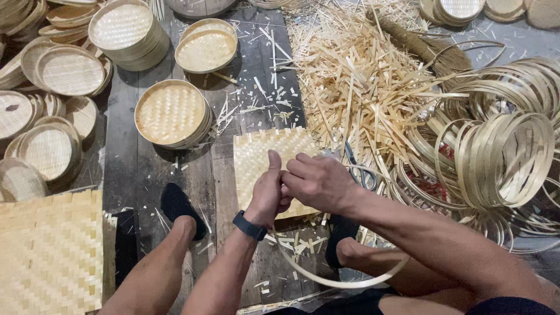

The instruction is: The person weaves bamboo strips into a flat square base, places a circular frame on top, and uses shears to trim the excess strips around the frame before securing the edge.

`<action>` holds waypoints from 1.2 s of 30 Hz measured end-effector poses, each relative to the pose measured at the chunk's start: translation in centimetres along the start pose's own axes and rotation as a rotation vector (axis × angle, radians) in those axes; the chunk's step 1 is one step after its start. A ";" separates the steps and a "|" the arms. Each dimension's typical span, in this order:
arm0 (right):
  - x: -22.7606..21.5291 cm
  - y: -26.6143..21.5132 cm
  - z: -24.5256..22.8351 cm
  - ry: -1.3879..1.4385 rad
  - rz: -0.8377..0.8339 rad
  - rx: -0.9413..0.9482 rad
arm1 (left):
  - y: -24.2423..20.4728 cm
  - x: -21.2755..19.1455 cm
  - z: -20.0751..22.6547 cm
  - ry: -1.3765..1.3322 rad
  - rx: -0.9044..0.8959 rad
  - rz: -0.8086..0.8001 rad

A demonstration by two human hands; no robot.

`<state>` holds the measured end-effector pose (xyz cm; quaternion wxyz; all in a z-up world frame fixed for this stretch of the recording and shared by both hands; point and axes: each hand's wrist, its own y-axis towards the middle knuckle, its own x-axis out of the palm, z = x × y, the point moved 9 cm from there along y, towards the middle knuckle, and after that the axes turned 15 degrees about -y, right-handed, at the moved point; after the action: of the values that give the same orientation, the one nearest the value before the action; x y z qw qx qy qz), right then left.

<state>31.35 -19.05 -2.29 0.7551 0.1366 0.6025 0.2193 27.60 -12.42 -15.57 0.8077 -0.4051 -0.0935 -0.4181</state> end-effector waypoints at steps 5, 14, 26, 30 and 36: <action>0.1 -0.4 0.4 0.056 0.048 0.094 | 0.9 -0.8 -0.8 -0.101 0.018 0.053; 5.7 -7.0 14.5 0.679 -0.222 1.159 | 2.9 -8.0 5.3 -0.430 0.458 -0.104; 12.9 -11.9 12.0 1.703 0.000 1.266 | 3.6 -11.1 7.0 -0.340 0.220 -0.017; 14.2 -12.5 10.7 1.604 -0.169 1.382 | 4.9 -11.4 6.3 -0.358 0.164 -0.041; 15.2 -12.8 8.9 1.661 -0.306 1.366 | 5.7 -12.0 5.0 -0.178 0.115 0.013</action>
<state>44.79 -22.06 -19.09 -0.1044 0.2604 0.9306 -0.2350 25.18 0.27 -21.45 0.8208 -0.3942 -0.1860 -0.3691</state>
